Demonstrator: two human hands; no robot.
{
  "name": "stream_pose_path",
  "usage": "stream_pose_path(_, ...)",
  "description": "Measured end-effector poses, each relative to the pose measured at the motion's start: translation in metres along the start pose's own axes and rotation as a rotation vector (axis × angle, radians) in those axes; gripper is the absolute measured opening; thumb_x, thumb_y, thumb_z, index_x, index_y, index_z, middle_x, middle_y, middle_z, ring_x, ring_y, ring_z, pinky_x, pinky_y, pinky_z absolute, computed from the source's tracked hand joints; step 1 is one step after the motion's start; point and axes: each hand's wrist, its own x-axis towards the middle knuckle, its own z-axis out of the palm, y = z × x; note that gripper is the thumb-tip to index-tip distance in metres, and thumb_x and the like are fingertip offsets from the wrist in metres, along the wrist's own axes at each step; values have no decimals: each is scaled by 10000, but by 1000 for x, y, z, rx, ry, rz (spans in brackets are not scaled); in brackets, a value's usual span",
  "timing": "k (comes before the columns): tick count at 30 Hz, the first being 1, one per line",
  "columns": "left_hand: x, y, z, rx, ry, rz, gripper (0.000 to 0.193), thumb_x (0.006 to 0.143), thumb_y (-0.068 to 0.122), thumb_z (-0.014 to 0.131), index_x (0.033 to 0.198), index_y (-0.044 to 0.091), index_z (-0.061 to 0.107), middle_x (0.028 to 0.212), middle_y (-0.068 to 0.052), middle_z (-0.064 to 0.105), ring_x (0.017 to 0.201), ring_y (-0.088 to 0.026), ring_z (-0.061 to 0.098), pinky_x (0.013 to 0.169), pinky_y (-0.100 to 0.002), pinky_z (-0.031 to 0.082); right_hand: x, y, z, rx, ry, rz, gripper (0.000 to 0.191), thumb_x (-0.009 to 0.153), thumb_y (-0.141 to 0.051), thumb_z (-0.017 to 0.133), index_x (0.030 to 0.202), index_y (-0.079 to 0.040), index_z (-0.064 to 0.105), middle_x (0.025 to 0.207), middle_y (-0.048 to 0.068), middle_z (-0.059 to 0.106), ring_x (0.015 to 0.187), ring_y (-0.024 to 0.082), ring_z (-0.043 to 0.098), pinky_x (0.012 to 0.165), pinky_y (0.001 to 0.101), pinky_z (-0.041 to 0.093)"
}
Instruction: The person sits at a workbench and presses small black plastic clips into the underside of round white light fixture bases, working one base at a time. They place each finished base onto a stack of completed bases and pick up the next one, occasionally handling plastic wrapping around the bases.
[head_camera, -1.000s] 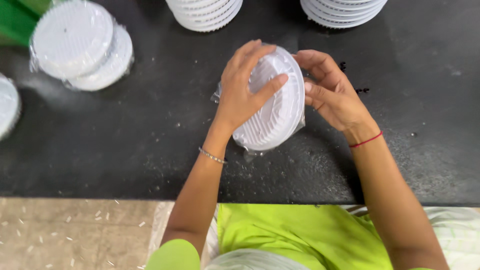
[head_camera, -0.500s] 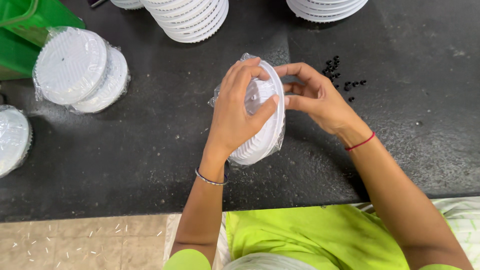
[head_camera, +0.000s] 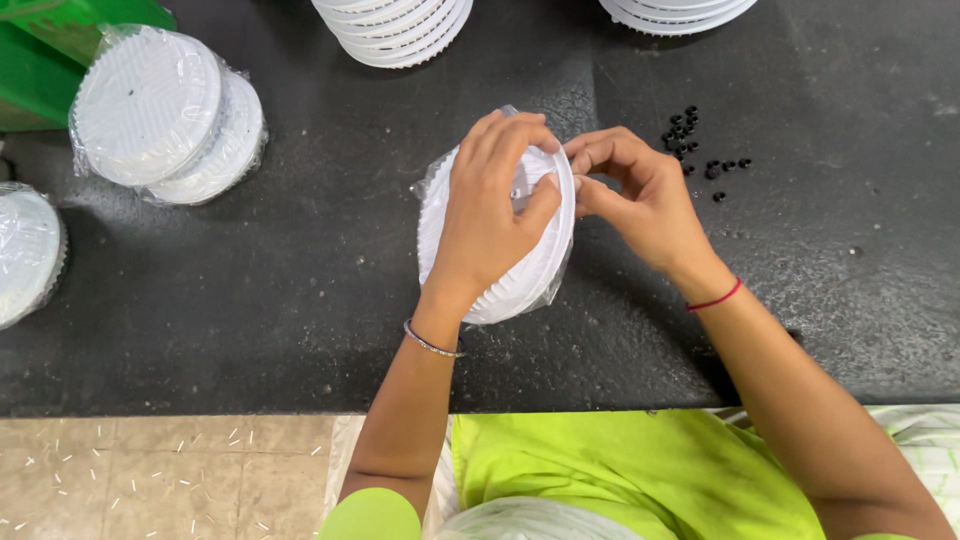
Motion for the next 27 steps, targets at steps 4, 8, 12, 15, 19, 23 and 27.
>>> stream_pose_path(4, -4, -7, 9, 111, 7, -11, 249, 933, 160, 642, 1174, 94, 655, 1369, -114, 631, 1411, -411, 467, 1196, -541, 336, 2, 8, -1, 194, 26, 188, 97, 991, -80, 624, 1078, -40, 642, 1303, 47, 669, 1122, 134, 674, 957, 357, 615)
stream_pose_path(8, -3, -17, 14, 188, -26, -28, 187, 937, 175, 655, 1116, 134, 690, 1299, -64, 655, 1395, -367, 480, 1180, -625, 274, 3, 20, -3, 217, 28, 337, 134, 973, -108, 648, 1094, -52, 664, 1203, 31, 683, 1080, 127, 678, 957, 372, 586)
stream_pose_path(12, -5, -24, 15, 193, -62, -37, 104, 976, 213, 664, 1060, 169, 707, 1214, -41, 643, 1302, -284, 541, 1179, -682, 243, 3, 32, -4, 220, 18, 390, 107, 979, -103, 667, 1067, -43, 674, 1134, 28, 689, 1053, 140, 686, 932, 374, 589)
stream_pose_path(15, -7, -26, 14, 201, -68, 16, 91, 990, 237, 658, 1040, 164, 681, 1185, -30, 612, 1279, -260, 547, 1188, -654, 264, 1, 35, -6, 254, 16, 408, 127, 965, -107, 656, 1072, -48, 688, 1143, 18, 703, 1038, 136, 688, 922, 372, 591)
stream_pose_path(19, -8, -25, 16, 210, -99, 68, 129, 1017, 282, 655, 1042, 155, 656, 1206, -24, 599, 1283, -267, 539, 1173, -679, 237, 0, 32, -3, 206, 15, 389, 151, 988, -125, 650, 1105, -36, 684, 1150, 24, 698, 1058, 136, 690, 930, 371, 595)
stream_pose_path(23, -10, -25, 15, 227, -99, 110, 147, 1039, 293, 640, 1065, 149, 645, 1220, -29, 594, 1294, -283, 528, 1175, -678, 238, 0, 25, 0, 131, 13, 363, 194, 974, -130, 642, 1143, -42, 684, 1180, 25, 688, 1079, 135, 690, 931, 363, 596)
stream_pose_path(27, -9, -27, 15, 202, -80, 91, 132, 1061, 269, 613, 1116, 151, 640, 1247, -25, 611, 1297, -265, 548, 1215, -662, 229, -1, 24, -2, 141, -25, 329, 191, 984, -116, 642, 1150, -26, 668, 1226, 33, 664, 1101, 138, 673, 943, 370, 593)
